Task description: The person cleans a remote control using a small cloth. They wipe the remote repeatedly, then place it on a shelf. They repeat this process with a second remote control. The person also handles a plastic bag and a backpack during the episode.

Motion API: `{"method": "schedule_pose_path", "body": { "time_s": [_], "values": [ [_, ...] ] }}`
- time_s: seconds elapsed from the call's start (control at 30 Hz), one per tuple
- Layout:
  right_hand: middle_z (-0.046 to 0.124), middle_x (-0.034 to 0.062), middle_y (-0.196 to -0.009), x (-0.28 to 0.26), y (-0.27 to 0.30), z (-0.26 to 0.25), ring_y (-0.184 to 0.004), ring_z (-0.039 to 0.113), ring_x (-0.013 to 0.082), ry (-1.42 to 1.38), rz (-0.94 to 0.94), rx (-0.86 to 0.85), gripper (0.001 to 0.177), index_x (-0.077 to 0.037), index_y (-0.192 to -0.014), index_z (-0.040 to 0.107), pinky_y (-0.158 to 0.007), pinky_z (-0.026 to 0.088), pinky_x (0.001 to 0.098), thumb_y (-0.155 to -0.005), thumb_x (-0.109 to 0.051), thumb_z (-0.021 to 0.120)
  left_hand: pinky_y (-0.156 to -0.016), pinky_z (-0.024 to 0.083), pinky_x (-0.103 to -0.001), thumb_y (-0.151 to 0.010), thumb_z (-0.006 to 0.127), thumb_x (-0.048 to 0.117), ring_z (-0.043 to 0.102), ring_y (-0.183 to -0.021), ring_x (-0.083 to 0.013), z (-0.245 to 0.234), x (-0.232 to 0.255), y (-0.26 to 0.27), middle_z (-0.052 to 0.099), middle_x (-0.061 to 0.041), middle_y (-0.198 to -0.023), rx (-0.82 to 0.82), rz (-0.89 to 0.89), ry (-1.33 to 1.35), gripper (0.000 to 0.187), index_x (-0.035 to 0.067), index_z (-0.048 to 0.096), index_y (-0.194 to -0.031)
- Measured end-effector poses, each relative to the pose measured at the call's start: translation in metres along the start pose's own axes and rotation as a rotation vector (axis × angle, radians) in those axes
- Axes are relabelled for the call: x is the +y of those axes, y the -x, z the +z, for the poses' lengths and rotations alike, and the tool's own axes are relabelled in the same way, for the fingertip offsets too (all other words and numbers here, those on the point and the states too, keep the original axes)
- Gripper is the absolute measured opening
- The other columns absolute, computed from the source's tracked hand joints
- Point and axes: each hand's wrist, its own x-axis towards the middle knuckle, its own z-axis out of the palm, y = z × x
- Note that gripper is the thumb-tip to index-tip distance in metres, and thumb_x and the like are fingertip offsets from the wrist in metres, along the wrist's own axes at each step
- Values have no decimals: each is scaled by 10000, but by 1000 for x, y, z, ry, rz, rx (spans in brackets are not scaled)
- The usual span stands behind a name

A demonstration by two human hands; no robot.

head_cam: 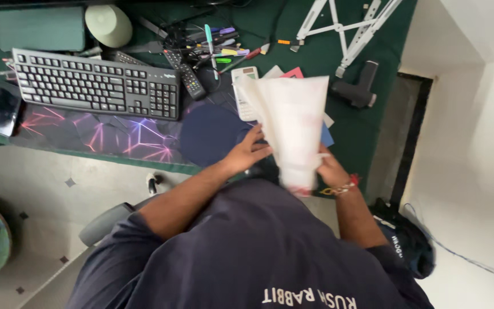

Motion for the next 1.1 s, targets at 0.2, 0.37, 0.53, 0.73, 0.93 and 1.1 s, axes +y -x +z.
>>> {"method": "schedule_pose_path", "body": {
  "time_s": [0.2,0.37,0.53,0.73,0.93,1.1],
  "values": [
    [484,196,-1499,-64,-17,41,-1351,475,313,-573,-121,-122,743,-12,-1544,333,-1096,400,419,-949,-301,672,-1118,465,-381,-953,710,287,536,-1393,-278,-26,17,-7,462,-162,-1584,-233,85,-78,794,88,312,-1610],
    [549,212,-1415,-90,-35,98,-1309,525,328,389,144,293,632,3,-1497,411,-1063,430,418,-975,-227,683,-1029,532,-381,-921,704,202,543,-1341,-294,-43,52,6,472,-159,-1543,-468,269,-309,730,150,373,-1570],
    [760,151,-987,-122,-25,108,-912,769,212,729,214,652,275,21,-1188,702,-774,577,343,-969,-144,670,-993,555,-373,-940,678,139,615,-1229,-271,-65,72,14,543,-147,-1488,-554,285,-298,671,169,421,-1559],
    [739,120,-1125,-176,35,102,-980,690,166,414,140,929,252,61,-1221,679,-867,556,317,-994,-49,685,-998,531,-358,-976,608,93,641,-1219,-203,-110,38,10,579,-117,-1456,-514,118,-141,549,96,446,-1501],
    [728,102,-1166,-189,40,99,-1018,697,174,213,75,1080,299,73,-1242,641,-912,573,320,-966,-21,704,-1066,512,-339,-984,592,84,643,-1233,-200,-132,7,5,620,-109,-1416,-456,131,-116,493,55,471,-1461],
    [752,143,-1118,-181,-5,124,-973,723,183,579,196,802,308,39,-1238,670,-859,582,341,-972,-113,706,-1119,469,-364,-1009,647,162,590,-1314,-223,-131,20,10,595,-134,-1435,-494,94,10,539,45,420,-1483]
  ]
}}
